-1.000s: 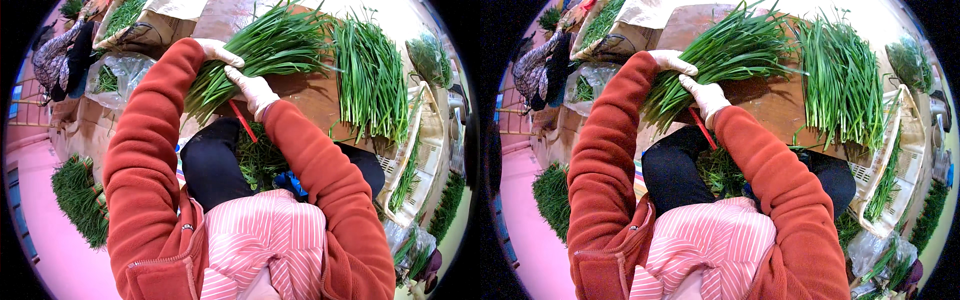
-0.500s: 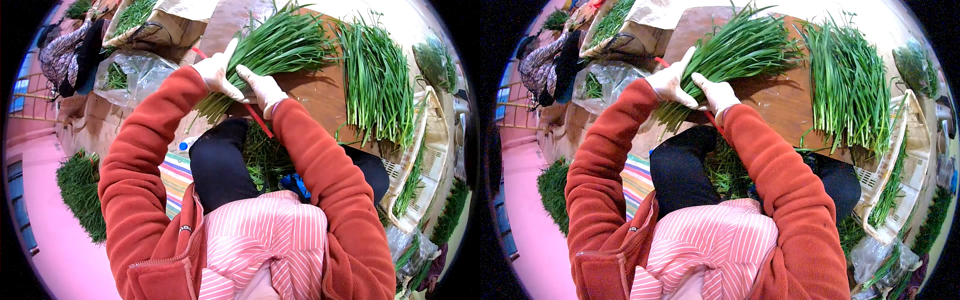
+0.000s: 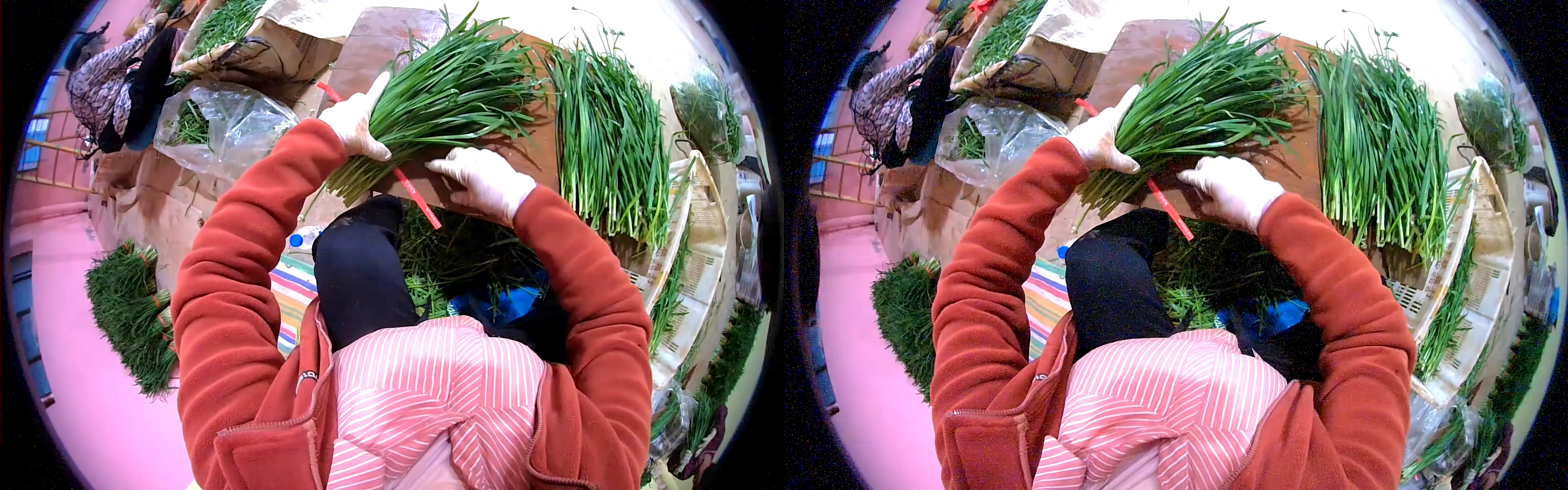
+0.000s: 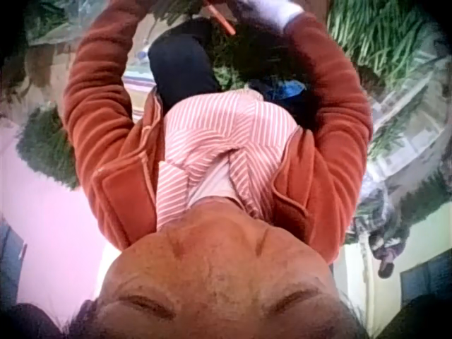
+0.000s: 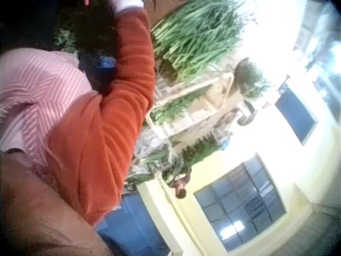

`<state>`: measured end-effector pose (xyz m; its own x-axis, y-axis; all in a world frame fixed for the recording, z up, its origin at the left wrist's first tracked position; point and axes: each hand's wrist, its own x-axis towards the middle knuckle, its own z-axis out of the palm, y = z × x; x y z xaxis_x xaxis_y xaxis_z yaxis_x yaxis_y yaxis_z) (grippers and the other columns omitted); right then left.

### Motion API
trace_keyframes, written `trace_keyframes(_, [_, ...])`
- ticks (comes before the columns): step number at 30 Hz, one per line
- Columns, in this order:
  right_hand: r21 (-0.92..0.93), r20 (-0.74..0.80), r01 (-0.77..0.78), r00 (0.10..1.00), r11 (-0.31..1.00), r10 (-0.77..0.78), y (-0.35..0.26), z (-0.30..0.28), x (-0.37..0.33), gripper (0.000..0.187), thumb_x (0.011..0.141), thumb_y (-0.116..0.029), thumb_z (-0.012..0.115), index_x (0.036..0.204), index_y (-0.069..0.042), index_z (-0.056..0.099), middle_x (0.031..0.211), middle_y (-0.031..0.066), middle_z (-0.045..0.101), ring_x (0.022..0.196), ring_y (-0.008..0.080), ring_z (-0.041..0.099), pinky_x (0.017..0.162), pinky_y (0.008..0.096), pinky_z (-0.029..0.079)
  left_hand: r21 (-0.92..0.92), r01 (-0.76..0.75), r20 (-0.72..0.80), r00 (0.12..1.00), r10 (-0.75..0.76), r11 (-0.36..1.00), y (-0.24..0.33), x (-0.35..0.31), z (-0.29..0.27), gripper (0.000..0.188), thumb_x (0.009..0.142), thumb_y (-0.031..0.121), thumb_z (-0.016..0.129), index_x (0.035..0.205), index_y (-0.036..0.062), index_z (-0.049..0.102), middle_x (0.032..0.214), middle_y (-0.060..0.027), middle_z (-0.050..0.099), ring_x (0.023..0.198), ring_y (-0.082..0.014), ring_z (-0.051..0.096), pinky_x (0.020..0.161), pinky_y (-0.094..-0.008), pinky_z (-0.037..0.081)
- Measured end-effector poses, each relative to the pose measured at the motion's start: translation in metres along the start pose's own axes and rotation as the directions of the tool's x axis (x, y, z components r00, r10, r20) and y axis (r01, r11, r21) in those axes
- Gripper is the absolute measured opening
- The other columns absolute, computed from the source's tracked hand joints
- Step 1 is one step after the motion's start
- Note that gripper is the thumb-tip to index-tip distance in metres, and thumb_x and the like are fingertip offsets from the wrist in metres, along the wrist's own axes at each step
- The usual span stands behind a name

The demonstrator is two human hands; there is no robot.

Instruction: The person gathers chives into bundles by hand, ties each bundle with a band, and trims the ends using a knife.

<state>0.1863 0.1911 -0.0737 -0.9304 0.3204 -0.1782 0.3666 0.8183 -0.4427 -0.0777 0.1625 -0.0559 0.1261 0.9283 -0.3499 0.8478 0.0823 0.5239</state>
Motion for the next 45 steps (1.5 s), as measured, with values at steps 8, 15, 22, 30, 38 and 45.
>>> trace_keyframes(8, [-0.174,-0.072,0.300,0.946,0.938,-0.316,-0.014,0.031,0.020,0.080,0.062,-0.020,0.075,0.134,-0.021,0.040,0.118,0.0097,0.049,0.099,0.0305,0.051,0.083,0.0422,0.043,-0.162,-0.074,0.012,0.997,0.077,0.984,-0.008,0.005,0.000,0.118,0.055,0.007,0.081,0.145,0.0038,0.004,0.123,-0.0207,0.051,0.114,-0.0266,0.049,0.099,-0.0339,0.036])
trace_keyframes(15, [-0.138,-0.299,0.364,0.871,0.921,-0.389,-0.010,0.043,0.041,0.054,0.069,-0.016,0.068,0.121,-0.022,0.054,0.109,0.0073,0.056,0.088,0.0294,0.057,0.074,0.0401,0.047,-0.168,-0.077,0.021,0.996,0.081,0.983,-0.014,0.005,0.001,0.119,0.056,0.009,0.081,0.145,0.0053,0.003,0.126,-0.0203,0.048,0.117,-0.0266,0.047,0.100,-0.0340,0.035])
trace_keyframes(22, [0.348,-0.461,0.227,0.886,0.909,-0.045,-0.016,0.036,0.049,0.011,0.077,-0.014,0.065,0.087,-0.016,0.070,0.080,0.0065,0.065,0.074,0.0279,0.062,0.065,0.0352,0.049,-0.259,-0.136,0.076,0.984,0.160,0.956,0.002,-0.011,0.001,0.119,0.057,0.014,0.082,0.146,0.0065,0.003,0.133,-0.0182,0.043,0.124,-0.0234,0.040,0.104,-0.0334,0.030])
trace_keyframes(30, [0.298,-0.427,0.218,0.901,0.929,-0.075,-0.025,0.022,0.032,0.015,0.071,-0.014,0.073,0.085,-0.013,0.070,0.077,0.0058,0.065,0.072,0.0224,0.063,0.065,0.0320,0.050,-0.495,-0.237,0.119,0.935,0.335,0.836,0.016,-0.029,0.020,0.130,0.053,0.011,0.086,0.145,0.0058,-0.007,0.137,-0.0152,0.039,0.125,-0.0196,0.036,0.104,-0.0336,0.030])
trace_keyframes(38, [0.319,-0.429,0.166,0.903,0.933,-0.014,-0.046,0.018,0.021,0.014,0.075,-0.016,0.071,0.088,-0.012,0.069,0.079,0.0089,0.065,0.073,0.0255,0.063,0.065,0.0324,0.050,-0.327,-0.224,0.004,0.971,0.238,0.918,0.000,-0.016,0.041,0.122,0.049,0.010,0.085,0.142,0.0032,0.007,0.118,-0.0154,0.056,0.108,-0.0192,0.053,0.094,-0.0346,0.042])
trace_keyframes(45, [0.349,-0.555,0.211,0.832,0.913,0.020,-0.061,0.006,0.021,0.011,0.075,-0.014,0.070,0.085,-0.014,0.068,0.075,0.0073,0.063,0.070,0.0251,0.062,0.063,0.0316,0.049,-0.286,-0.223,0.016,0.971,0.238,0.932,0.003,-0.022,0.036,0.123,0.048,0.021,0.087,0.141,0.0033,0.009,0.108,-0.0188,0.061,0.099,-0.0278,0.061,0.085,-0.0373,0.048])
